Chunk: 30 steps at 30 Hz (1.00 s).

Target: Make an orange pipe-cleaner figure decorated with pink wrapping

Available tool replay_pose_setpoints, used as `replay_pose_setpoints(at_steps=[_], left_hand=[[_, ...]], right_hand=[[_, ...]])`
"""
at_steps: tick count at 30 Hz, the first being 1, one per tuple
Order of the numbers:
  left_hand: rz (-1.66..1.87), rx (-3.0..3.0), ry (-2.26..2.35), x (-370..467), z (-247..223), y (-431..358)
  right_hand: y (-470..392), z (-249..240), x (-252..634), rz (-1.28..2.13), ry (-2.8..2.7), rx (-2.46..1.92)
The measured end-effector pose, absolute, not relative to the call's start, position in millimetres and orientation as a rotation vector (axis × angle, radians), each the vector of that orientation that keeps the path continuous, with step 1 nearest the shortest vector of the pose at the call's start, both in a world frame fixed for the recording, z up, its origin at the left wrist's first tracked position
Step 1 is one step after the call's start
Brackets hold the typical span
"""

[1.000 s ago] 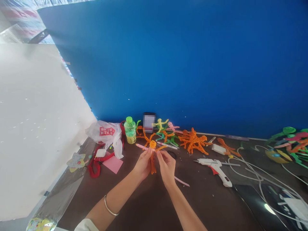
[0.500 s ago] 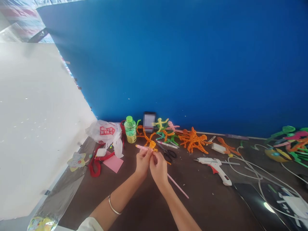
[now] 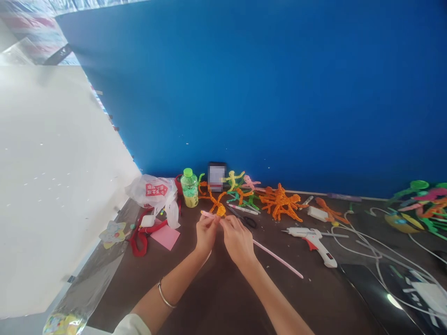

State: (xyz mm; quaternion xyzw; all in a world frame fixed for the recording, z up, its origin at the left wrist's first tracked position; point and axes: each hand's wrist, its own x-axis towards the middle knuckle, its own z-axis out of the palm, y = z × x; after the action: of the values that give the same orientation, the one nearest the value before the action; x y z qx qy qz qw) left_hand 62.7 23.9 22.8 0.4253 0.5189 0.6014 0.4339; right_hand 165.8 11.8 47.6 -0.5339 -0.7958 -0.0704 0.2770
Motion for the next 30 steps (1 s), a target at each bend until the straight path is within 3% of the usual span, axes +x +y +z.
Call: replay_pose_setpoints(at_steps=[9,19,30], left_hand=[[1.35,0.975,1.147,62,30,21],[1.243,0.904,0.928,56,32,16],[1.139,0.782,0.887,52,34,14]], right_hand=[[19,50,177,0.142,-2.008,-1.466],[25,63,188,1.116,-1.59,-1.245],[21,78,195,1.805,-1.048,-1.012]])
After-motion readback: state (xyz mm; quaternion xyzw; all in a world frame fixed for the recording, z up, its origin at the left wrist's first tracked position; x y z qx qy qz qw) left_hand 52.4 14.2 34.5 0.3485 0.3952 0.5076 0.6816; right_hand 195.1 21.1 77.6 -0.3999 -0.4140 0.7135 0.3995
